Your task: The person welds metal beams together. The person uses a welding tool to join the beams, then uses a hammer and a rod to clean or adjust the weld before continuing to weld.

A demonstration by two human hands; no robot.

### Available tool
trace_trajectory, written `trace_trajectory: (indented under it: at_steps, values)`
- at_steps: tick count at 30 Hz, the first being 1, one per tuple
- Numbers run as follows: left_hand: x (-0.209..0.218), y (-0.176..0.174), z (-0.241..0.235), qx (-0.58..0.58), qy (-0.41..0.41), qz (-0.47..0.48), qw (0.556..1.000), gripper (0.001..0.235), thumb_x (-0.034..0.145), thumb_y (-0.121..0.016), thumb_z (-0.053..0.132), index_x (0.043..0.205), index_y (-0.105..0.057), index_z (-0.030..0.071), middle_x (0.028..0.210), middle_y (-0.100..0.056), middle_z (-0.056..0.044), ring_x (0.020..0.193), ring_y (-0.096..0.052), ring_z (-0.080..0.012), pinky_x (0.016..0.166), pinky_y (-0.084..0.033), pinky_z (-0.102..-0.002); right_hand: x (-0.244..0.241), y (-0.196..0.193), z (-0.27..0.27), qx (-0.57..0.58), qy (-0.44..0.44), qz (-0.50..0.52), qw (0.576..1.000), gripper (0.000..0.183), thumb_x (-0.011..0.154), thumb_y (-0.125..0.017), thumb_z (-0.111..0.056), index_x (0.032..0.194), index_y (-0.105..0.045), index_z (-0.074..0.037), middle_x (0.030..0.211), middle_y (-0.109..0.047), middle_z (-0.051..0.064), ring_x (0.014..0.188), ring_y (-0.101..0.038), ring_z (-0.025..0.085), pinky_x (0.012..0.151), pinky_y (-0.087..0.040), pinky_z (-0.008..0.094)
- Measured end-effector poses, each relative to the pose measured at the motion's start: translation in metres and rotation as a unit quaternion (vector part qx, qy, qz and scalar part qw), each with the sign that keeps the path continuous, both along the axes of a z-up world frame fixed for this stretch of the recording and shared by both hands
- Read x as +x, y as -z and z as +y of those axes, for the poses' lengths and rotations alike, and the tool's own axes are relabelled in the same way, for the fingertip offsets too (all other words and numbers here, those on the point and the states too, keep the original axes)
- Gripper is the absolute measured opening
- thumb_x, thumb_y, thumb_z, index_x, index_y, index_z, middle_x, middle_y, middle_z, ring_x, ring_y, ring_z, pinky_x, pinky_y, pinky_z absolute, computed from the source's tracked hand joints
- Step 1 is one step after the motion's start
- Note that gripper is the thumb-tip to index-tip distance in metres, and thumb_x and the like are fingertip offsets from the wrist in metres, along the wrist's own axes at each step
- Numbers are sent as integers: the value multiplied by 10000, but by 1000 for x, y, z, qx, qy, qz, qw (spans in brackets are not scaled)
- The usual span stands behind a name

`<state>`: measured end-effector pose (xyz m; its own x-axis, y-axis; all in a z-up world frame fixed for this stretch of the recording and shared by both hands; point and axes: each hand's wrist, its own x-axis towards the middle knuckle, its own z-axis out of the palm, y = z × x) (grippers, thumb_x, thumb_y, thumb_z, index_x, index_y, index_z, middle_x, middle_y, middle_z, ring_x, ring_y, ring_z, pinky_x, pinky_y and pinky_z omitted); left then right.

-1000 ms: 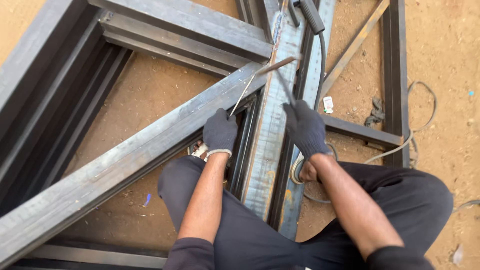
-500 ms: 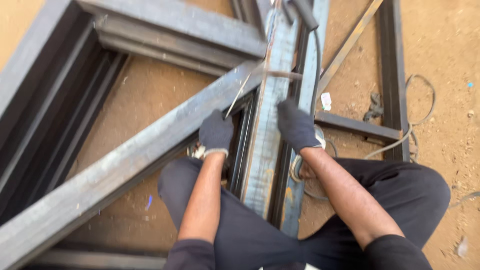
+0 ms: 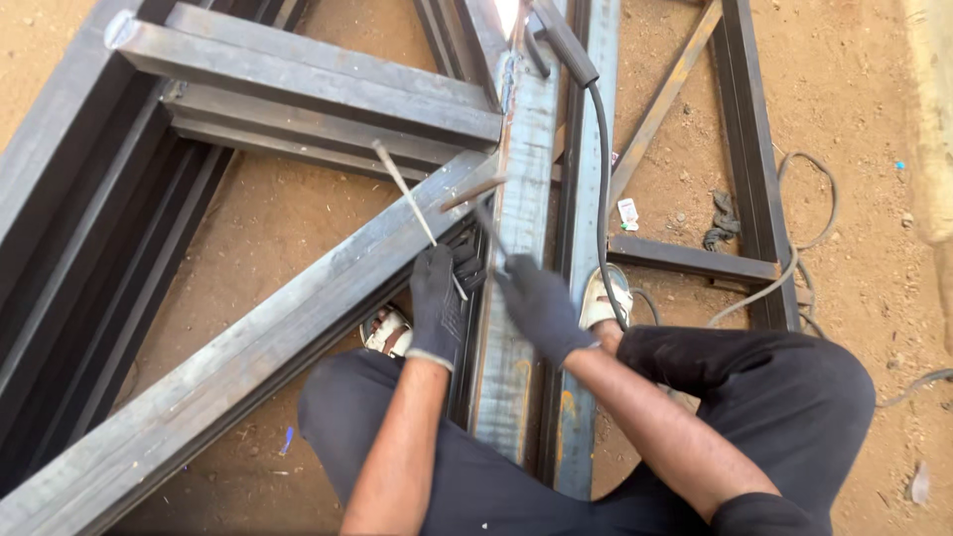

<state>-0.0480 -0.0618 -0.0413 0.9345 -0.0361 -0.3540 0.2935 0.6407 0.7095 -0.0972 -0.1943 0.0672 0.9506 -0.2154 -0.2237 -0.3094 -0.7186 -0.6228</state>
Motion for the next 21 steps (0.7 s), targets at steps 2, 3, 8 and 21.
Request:
trace_trajectory:
  at_steps: [2, 3, 8, 21]
  values:
    - [1, -17, -7, -64, -43, -56, 995, 268, 1052, -559, 250, 1087, -621, -9, 990, -699, -81, 839, -672, -168, 762, -576, -317, 3, -3, 23, -27, -71, 58, 995, 357, 1013, -575, -409, 1162, -617, -88, 819, -720, 169, 708, -730, 342, 667, -577, 481]
    - [4, -26, -3, -84, -56, 12, 995, 273, 1036, -535, 279, 1065, -615, 20, 940, -698, -87, 770, -661, -168, 694, -557, -316, 7, -2, 33, -47, -123, 86, 988, 340, 1054, -547, -389, 1184, -608, -80, 867, -726, 172, 748, -728, 346, 694, -573, 482]
    - [17, -53, 36, -151, -84, 62, 983, 217, 1072, -520, 297, 1045, -569, 87, 850, -654, -78, 626, -569, -122, 568, -481, -270, 40, 14, -11, -108, -295, -247, 916, 337, 914, -718, -385, 1158, -693, -153, 1070, -739, 96, 932, -739, 273, 779, -574, 439]
    - [74, -53, 46, 10, -16, 93, 996, 270, 1037, -494, 316, 907, -533, 82, 744, -581, -61, 479, -445, -117, 517, -522, -368, 334, 43, -212, -189, 29, 43, 981, 747, 935, -719, -668, 1179, -590, 26, 1054, -648, 259, 957, -651, 404, 888, -520, 511]
